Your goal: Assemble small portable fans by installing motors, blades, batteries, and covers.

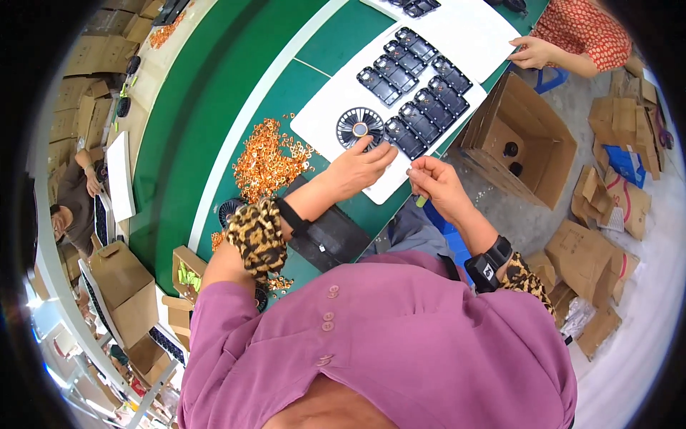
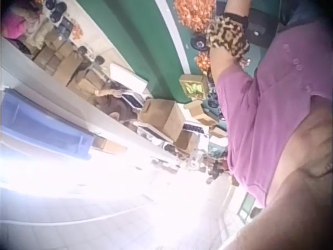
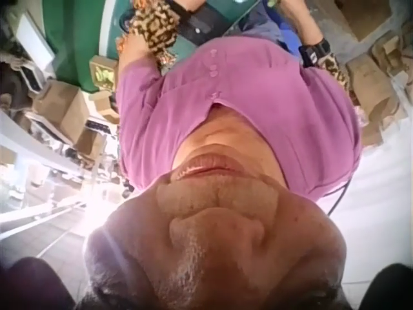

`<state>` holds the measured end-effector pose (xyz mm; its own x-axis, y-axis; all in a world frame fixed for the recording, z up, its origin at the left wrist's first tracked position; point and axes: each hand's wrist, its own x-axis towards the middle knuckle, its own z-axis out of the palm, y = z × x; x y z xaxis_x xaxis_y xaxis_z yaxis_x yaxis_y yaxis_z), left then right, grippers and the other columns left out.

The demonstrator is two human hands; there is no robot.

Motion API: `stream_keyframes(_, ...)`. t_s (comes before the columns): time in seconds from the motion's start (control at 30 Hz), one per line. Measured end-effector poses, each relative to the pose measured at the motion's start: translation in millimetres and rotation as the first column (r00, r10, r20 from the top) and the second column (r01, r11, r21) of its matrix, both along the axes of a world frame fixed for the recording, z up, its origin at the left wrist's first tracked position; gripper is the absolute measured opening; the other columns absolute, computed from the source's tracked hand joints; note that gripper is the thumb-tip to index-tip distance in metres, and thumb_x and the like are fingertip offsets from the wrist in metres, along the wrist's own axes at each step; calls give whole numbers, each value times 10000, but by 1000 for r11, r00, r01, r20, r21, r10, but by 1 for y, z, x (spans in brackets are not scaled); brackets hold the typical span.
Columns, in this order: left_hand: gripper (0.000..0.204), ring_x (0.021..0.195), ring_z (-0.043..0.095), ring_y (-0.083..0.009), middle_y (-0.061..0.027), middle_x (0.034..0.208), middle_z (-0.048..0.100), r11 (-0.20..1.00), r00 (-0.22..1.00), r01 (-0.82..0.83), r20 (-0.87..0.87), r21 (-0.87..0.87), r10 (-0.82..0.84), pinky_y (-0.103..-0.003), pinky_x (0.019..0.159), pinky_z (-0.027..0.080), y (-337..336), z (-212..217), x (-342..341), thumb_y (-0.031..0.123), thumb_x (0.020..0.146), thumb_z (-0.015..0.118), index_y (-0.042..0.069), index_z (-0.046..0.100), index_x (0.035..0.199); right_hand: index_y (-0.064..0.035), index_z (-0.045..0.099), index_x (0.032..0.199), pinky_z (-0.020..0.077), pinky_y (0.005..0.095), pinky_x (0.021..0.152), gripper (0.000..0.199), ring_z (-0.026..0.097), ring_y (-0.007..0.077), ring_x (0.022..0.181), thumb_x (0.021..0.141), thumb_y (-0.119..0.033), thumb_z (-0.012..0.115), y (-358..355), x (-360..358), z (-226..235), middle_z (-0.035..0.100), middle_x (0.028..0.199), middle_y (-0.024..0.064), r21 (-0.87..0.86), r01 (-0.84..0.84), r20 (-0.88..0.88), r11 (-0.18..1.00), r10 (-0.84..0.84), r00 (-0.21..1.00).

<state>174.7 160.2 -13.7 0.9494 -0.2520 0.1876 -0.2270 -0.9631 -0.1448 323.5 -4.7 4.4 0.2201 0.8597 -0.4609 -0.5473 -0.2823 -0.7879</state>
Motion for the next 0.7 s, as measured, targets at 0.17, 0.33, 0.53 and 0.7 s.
stream_keyframes(0.17, 196, 1133, 441, -191, -38, 1155, 535, 999, 999, 33, -40, 27, -32, -367, 910, 360, 16, 10, -3, 218, 726, 563, 89, 660, 836, -13, 564, 909, 300, 180, 482, 118, 419, 44, 544, 891, -127, 588, 9, 4, -1, 511, 653, -17, -12, -3, 17, 1000, 3, 1000)
stream_keyframes(0.33, 169, 930, 564, -287, -42, 918, 626, 497, 871, -125, 145, -859, 470, -394, 818, 460, 39, 53, -30, -8, 628, 651, 56, 605, 778, -13, 580, 927, 283, 173, 472, 115, 411, 39, 530, 894, -123, 577, 32, -5, 21, 520, 642, -14, 30, -46, 109, 998, 43, 993)
stream_keyframes(0.53, 307, 755, 618, -98, -74, 867, 646, -539, 631, 142, -344, -830, 696, -206, 619, 494, 9, 103, -96, -84, 799, 602, 7, 542, 1086, -14, 563, 920, 337, 183, 486, 104, 438, 39, 535, 908, -114, 541, 87, -62, 77, 536, 644, 3, 149, -310, 227, 939, 272, 935)
stream_keyframes(0.7, 380, 877, 596, -89, -57, 975, 607, -497, 596, 185, -305, -848, 743, -212, 749, 503, -14, 122, -146, -84, 808, 598, -17, 498, 1169, -33, 582, 912, 371, 175, 487, 150, 472, 40, 550, 933, -166, 516, 116, -119, 97, 553, 655, -1, 150, -467, 198, 872, 436, 878)
